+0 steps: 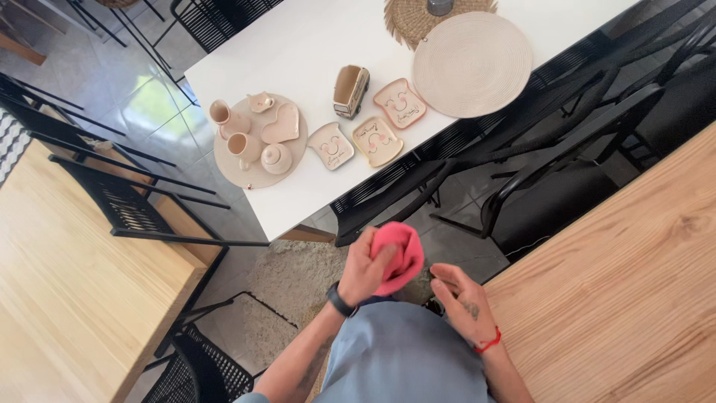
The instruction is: The person wipes a wooden table surface with a pink cloth after moving a circular placemat to an adjacent white table and then places several ceramic items including a teapot, mugs, and a heart-shaped dish onto the placemat on the wooden table.
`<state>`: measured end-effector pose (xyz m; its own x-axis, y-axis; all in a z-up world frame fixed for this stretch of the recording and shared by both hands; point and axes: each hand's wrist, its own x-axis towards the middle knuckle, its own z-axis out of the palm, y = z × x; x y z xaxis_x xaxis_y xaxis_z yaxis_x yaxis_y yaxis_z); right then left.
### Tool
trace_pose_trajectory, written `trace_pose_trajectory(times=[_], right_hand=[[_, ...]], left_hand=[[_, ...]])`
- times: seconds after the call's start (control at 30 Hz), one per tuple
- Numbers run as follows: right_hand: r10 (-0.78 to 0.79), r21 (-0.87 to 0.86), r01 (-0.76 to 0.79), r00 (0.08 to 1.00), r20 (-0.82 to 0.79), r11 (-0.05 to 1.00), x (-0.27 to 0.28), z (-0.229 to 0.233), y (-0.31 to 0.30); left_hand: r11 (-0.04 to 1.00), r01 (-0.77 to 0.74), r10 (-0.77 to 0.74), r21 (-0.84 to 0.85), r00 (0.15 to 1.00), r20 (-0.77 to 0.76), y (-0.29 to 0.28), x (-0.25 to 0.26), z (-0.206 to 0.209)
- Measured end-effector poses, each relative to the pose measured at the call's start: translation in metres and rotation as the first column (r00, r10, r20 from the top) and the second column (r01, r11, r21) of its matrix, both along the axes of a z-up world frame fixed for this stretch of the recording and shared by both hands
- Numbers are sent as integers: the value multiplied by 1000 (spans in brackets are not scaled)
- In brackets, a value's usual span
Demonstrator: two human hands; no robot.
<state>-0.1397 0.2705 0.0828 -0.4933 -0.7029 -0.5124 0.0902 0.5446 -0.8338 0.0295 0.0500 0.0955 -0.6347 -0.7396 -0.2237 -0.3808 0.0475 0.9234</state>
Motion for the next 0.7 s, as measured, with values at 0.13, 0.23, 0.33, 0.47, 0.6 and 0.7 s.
trace_pose_trajectory(times=[0.13,0.23,0.33,0.47,0.6,0.7], right_hand=[[-36,30,38,996,-87,999,-3,-5,19],[-109,-12,109,980,-164,994,-11,-9,31],[-141,-5,146,945,-294,989,-14,-7,49],[-288,-42,289,908,-305,956,-17,8,60],[-324,-2,344,882,-341,939,-21,20,75],[-306,-40,323,841,-447,946,-26,7,95]], left_hand=[[931,339,-351,-134,933,-79,3,3,-3],[922,360,-353,-139,933,75,-12,-8,-23],[906,381,-359,-184,923,141,-25,-12,-11],[946,291,-252,-145,938,238,-82,-29,-47],[802,195,108,-565,882,458,-165,-41,-135],[710,192,223,-677,851,475,-154,-56,-136]])
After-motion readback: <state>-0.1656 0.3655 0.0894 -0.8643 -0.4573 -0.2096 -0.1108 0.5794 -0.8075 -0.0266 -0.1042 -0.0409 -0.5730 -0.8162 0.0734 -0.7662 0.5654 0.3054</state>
